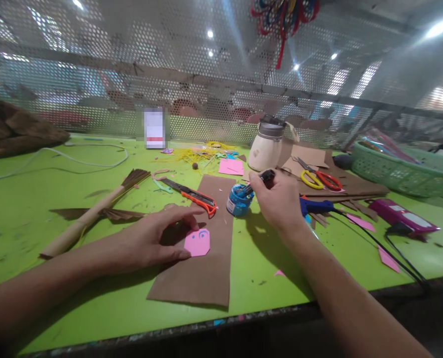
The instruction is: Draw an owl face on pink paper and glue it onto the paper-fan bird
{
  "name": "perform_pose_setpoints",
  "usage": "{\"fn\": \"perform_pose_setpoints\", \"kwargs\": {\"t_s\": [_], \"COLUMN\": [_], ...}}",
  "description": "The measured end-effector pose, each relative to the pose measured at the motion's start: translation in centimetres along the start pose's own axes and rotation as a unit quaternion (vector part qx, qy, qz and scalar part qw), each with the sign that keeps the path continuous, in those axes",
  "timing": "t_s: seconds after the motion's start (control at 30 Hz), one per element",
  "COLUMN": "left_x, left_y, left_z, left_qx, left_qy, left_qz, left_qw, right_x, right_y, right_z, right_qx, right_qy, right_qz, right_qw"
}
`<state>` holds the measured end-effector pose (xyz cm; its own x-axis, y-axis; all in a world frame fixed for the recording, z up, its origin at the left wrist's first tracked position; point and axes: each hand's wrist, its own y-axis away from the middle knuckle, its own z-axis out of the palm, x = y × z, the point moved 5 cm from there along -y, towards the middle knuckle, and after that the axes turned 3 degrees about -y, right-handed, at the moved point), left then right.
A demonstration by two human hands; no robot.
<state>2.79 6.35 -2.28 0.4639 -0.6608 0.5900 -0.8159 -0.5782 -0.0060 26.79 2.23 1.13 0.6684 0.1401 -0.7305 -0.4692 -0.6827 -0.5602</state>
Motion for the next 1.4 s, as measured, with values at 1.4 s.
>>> {"fn": "perform_pose_setpoints", "kwargs": {"t_s": [1.4], "left_x": [0.6], "left_y": [-0.1], "left_z": [-0.1], "left_qx": [0.002], "left_qy": [-0.025], "left_qz": [-0.002], "left_qw": [1.000], "right_x": [-3.2], "right_y": [4.1], "right_z": [2.8], "right_qx": [-0.194], "right_qy": [-0.129], "right_qz": [0.009], "right_qw": [0.972]}}
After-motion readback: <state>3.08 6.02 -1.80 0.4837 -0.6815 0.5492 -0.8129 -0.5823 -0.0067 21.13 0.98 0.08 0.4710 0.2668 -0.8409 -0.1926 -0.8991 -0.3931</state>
